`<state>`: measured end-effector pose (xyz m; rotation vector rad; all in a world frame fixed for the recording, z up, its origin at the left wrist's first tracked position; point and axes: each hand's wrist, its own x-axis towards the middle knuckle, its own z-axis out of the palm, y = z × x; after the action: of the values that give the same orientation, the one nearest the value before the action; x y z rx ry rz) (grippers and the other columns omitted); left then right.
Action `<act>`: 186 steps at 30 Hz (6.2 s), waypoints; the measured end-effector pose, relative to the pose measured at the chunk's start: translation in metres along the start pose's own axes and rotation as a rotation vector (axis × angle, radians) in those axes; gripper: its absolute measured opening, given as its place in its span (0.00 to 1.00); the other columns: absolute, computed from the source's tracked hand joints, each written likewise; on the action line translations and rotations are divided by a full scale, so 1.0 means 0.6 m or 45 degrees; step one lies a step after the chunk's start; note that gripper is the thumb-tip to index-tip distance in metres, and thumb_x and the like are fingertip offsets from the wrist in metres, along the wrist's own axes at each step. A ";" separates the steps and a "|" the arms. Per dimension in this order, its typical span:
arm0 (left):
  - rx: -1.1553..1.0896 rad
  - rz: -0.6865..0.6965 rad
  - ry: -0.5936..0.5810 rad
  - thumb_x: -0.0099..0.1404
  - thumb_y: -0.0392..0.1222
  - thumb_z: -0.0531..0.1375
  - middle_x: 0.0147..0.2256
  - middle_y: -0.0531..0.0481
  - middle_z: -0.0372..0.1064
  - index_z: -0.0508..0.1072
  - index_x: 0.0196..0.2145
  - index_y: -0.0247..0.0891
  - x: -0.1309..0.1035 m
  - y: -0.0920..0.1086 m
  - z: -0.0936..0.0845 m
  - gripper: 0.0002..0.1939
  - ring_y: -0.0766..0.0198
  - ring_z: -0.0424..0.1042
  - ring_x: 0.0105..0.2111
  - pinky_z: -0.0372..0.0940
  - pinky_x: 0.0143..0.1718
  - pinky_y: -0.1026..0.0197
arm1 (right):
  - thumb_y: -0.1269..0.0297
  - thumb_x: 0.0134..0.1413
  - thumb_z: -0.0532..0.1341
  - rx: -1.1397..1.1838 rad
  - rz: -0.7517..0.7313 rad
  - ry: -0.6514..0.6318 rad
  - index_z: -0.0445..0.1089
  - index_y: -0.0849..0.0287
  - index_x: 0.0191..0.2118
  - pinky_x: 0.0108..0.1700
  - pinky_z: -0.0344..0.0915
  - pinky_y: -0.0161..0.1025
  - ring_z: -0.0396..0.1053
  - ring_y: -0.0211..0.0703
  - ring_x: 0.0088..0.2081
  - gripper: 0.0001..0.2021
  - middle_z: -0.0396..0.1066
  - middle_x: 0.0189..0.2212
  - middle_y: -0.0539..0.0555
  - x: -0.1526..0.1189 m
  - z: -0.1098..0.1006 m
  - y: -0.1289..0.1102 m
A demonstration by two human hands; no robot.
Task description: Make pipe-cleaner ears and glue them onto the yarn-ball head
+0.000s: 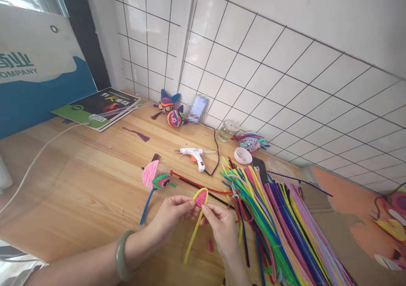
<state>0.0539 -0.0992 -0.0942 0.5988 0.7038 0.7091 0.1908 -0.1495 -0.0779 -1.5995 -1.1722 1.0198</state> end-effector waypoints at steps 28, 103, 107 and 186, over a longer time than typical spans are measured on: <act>0.240 -0.006 -0.018 0.47 0.47 0.65 0.22 0.48 0.72 0.76 0.23 0.32 0.004 0.005 -0.009 0.13 0.68 0.66 0.21 0.60 0.27 0.66 | 0.56 0.50 0.58 -0.005 0.020 0.054 0.73 0.62 0.39 0.25 0.61 0.33 0.63 0.37 0.21 0.16 0.66 0.17 0.49 0.004 -0.024 -0.002; 0.596 0.008 -0.113 0.50 0.48 0.63 0.22 0.48 0.72 0.74 0.24 0.31 0.013 -0.002 -0.016 0.14 0.67 0.66 0.22 0.61 0.27 0.66 | 0.57 0.54 0.55 0.004 0.028 0.047 0.67 0.61 0.27 0.24 0.55 0.32 0.58 0.34 0.19 0.13 0.59 0.16 0.46 0.007 -0.027 0.007; 0.422 -0.061 -0.115 0.50 0.47 0.63 0.23 0.48 0.72 0.74 0.24 0.31 0.011 -0.002 -0.018 0.13 0.68 0.65 0.22 0.61 0.28 0.65 | 0.57 0.53 0.56 0.220 0.060 0.058 0.69 0.61 0.31 0.25 0.58 0.32 0.60 0.34 0.21 0.12 0.64 0.20 0.48 0.010 -0.027 0.013; 0.493 0.115 -0.080 0.49 0.47 0.63 0.23 0.48 0.73 0.75 0.24 0.31 0.014 -0.003 0.009 0.13 0.67 0.66 0.23 0.60 0.28 0.66 | 0.60 0.47 0.61 0.399 0.003 0.246 0.72 0.62 0.27 0.24 0.58 0.32 0.60 0.34 0.20 0.10 0.64 0.16 0.47 0.026 -0.014 0.028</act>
<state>0.0634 -0.0954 -0.0954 1.0085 0.7647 0.6377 0.2065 -0.1386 -0.0936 -1.4142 -0.8350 0.9726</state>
